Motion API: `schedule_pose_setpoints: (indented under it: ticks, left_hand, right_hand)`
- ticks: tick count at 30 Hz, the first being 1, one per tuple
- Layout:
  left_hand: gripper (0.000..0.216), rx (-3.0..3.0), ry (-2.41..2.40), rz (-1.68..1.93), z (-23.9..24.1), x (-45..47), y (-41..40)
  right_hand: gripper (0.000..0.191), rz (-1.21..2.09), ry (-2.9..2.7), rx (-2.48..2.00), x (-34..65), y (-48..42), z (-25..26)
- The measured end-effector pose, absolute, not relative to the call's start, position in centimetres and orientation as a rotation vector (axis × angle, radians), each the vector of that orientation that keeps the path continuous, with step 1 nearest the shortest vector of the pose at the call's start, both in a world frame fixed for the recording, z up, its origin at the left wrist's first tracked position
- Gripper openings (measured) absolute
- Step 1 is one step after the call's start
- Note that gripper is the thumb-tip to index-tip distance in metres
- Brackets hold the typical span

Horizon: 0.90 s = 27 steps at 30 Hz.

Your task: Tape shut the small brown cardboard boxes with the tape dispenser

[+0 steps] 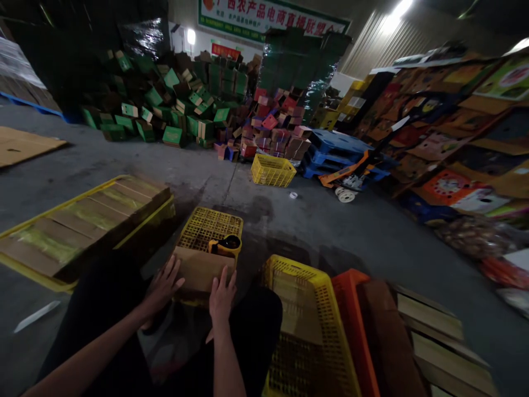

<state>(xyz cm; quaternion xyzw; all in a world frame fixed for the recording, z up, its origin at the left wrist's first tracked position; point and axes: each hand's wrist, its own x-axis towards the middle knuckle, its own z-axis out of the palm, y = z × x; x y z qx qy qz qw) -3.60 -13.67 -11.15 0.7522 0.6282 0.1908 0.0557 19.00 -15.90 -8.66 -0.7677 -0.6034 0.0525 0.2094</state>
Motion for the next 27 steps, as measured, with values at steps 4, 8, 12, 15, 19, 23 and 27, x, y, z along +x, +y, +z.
schedule_pose_setpoints:
  ticks: [4,8,12,15,19,23,27]
  left_hand:
    - [0.061,2.304,1.898,0.498,-10.6,-3.7,-13.4]
    - [0.059,2.307,1.890,0.431,-10.0,-3.8,-13.0]
    - [0.057,2.285,1.887,0.431,-9.8,-3.8,-12.9]
    - [0.056,2.277,1.869,0.464,-9.7,-3.9,-12.8]
    - [0.054,2.246,1.853,0.509,-9.5,-4.0,-12.7]
    - [0.049,2.177,1.817,0.573,-9.2,-4.1,-12.6]
    - [0.048,2.082,1.783,0.600,-8.8,-4.4,-12.4]
  right_hand:
    - [0.060,0.032,-1.701,-2.252,18.7,-15.9,-8.0]
    - [0.059,-0.049,-1.796,-2.317,18.1,-15.8,-7.2]
    - [0.064,-0.046,-1.889,-2.233,17.0,-15.7,-6.8]
    - [0.068,-0.038,-1.911,-2.155,16.0,-15.6,-6.8]
    - [0.068,0.006,-1.955,-2.069,14.0,-15.1,-6.8]
    - [0.062,0.109,-2.032,-1.979,11.4,-14.4,-6.6]
    - [0.057,0.167,-2.144,-1.882,9.2,-13.7,-6.7]
